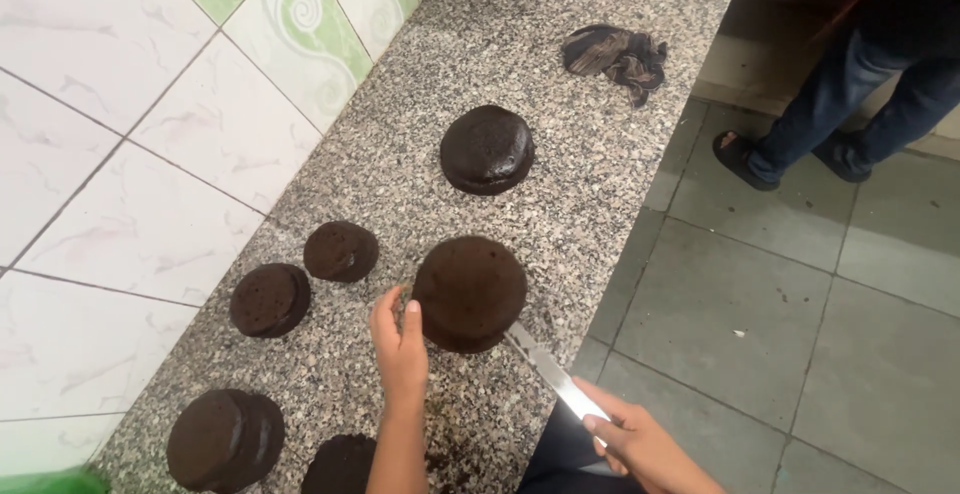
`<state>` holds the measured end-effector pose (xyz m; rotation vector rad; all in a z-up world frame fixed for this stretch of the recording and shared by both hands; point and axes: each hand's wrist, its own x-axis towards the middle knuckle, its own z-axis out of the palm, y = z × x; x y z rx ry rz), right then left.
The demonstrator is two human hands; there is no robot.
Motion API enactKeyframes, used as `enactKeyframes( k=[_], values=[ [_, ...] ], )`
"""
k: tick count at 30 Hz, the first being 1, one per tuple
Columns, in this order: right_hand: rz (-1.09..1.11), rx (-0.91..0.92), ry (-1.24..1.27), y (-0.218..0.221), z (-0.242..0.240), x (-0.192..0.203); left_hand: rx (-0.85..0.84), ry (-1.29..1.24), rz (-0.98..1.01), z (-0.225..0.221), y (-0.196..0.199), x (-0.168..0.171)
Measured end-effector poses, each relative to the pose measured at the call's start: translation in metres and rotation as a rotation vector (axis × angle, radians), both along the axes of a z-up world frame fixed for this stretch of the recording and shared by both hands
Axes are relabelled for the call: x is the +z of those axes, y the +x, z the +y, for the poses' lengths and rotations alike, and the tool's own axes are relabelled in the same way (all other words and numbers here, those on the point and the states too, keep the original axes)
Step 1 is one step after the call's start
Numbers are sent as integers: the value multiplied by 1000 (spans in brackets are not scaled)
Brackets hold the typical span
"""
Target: Cutting several small chocolate cakes into small cubes using a knife on a granite countertop.
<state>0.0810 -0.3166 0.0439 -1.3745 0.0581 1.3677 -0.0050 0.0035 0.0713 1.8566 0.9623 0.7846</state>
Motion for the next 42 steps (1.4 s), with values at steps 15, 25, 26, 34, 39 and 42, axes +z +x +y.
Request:
enactKeyframes(
  k=[15,25,26,34,39,42],
  values=[
    [-79,91,-72,-4,12,-7,-13,-104,539,9,38,-8],
    [-116,205,-142,2,-18,-4,-22,151,595,3,33,-30],
    [-136,246,-141,5,-34,-15,-11,162,606,3,35,-30],
    [-245,523,-36,70,-200,-114,-60,74,720,26,49,17],
    [-109,119,-321,76,-193,-62,-195,-322,840,67,51,17],
    [-157,-96,-330,58,-118,19,-289,-750,303,77,40,-9]
  ],
)
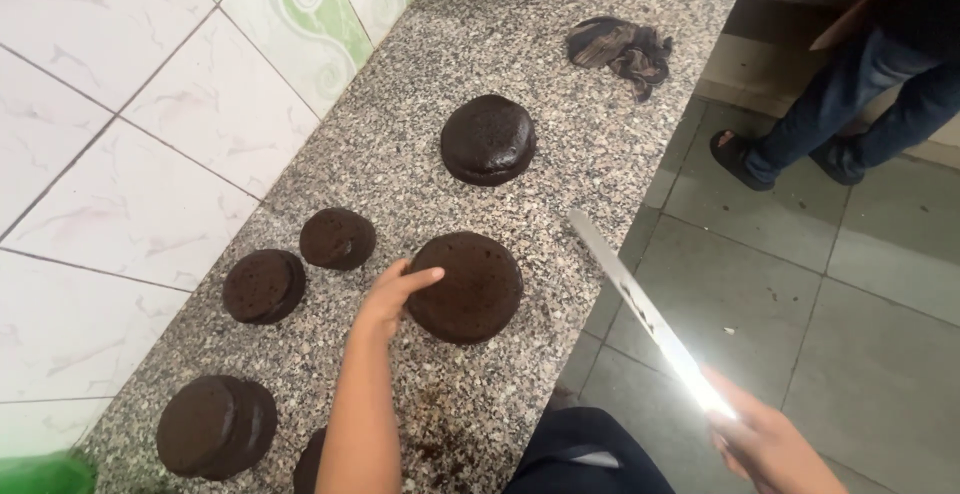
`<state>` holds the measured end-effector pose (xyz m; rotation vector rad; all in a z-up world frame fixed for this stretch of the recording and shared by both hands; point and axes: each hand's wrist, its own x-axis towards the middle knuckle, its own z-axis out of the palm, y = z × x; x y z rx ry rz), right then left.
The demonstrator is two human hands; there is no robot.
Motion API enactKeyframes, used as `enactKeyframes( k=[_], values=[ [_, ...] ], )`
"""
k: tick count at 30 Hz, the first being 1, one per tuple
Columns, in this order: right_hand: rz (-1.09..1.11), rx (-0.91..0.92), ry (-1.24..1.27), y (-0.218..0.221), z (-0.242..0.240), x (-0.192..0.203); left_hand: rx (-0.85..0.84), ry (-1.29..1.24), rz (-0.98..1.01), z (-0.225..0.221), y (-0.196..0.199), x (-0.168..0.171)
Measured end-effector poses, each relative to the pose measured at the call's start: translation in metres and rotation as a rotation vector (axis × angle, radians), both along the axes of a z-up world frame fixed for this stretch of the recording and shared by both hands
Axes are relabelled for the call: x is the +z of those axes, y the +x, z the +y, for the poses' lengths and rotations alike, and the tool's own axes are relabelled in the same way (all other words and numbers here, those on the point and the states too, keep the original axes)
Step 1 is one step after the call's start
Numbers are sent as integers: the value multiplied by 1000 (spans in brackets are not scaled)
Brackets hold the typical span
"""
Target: Cutting several small chocolate cakes into small cubes using a knife on a granite countertop.
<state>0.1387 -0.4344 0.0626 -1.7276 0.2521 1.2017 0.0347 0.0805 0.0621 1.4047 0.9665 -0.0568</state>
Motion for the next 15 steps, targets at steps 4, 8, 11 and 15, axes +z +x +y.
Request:
enactKeyframes(
  k=[4,8,11,15],
  values=[
    [-136,-130,43,-13,33,-21,100,-107,-70,-13,-11,-10],
    [-456,90,-164,-29,52,-45,190,-287,-328,-17,-28,-39],
    [-696,339,-275,-46,62,-65,254,-391,-446,-28,-47,-36],
    [-782,633,-327,-72,89,-62,521,-520,-701,-34,-107,-47]
  ],
)
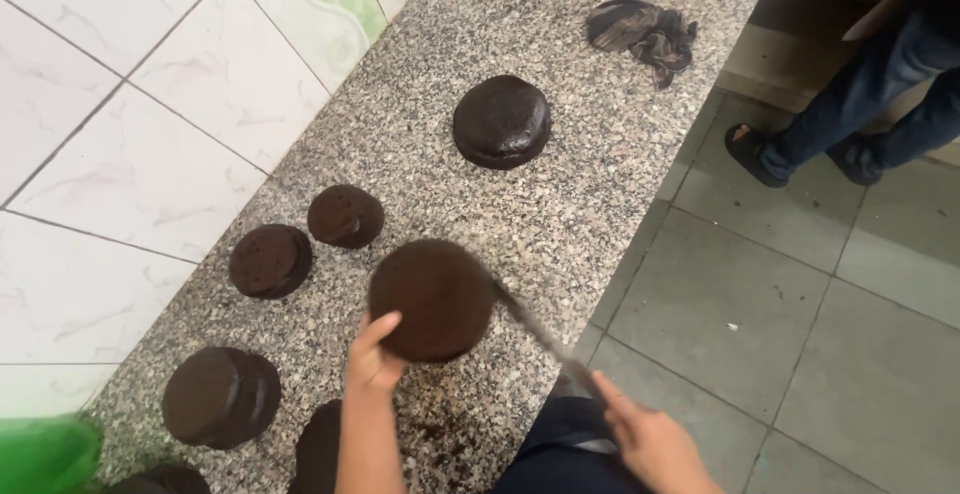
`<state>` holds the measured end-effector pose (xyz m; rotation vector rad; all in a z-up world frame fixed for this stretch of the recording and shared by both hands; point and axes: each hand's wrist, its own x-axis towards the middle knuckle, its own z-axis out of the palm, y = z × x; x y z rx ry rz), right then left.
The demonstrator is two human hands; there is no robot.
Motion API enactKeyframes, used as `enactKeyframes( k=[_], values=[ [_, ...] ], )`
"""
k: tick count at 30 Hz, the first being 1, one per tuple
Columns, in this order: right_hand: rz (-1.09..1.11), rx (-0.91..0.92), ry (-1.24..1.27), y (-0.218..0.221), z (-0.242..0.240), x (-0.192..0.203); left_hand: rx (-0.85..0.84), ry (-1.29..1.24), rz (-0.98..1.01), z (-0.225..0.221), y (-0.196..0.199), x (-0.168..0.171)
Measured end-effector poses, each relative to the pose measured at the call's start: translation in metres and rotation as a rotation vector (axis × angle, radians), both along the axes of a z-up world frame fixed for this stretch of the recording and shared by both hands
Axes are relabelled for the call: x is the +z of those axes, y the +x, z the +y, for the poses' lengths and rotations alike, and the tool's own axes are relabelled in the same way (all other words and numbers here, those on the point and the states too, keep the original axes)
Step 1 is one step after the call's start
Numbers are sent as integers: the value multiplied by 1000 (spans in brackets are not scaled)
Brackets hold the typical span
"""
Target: Cutting several small chocolate cakes into small cubes using a knife on a granite countertop.
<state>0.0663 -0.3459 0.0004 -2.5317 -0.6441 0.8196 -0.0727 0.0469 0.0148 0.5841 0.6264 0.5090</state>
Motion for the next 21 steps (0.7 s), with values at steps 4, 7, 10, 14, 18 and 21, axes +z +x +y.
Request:
enactKeyframes(
  k=[4,7,10,14,18,21],
  values=[
    [-24,182,202,-8,26,25,225,-95,-43,8,-83,-26],
    [3,475,114,-1,36,35,353,-58,-327,-4,-117,-21],
    [-21,639,169,9,35,29,565,-67,-563,-15,-131,-24],
    [-60,175,284,40,21,7,672,17,-386,-21,-123,-5],
    [-116,-285,256,78,19,14,641,-17,-269,-22,-110,10],
    [-31,-368,104,86,26,14,689,-63,-235,-20,-106,20]
  ],
)
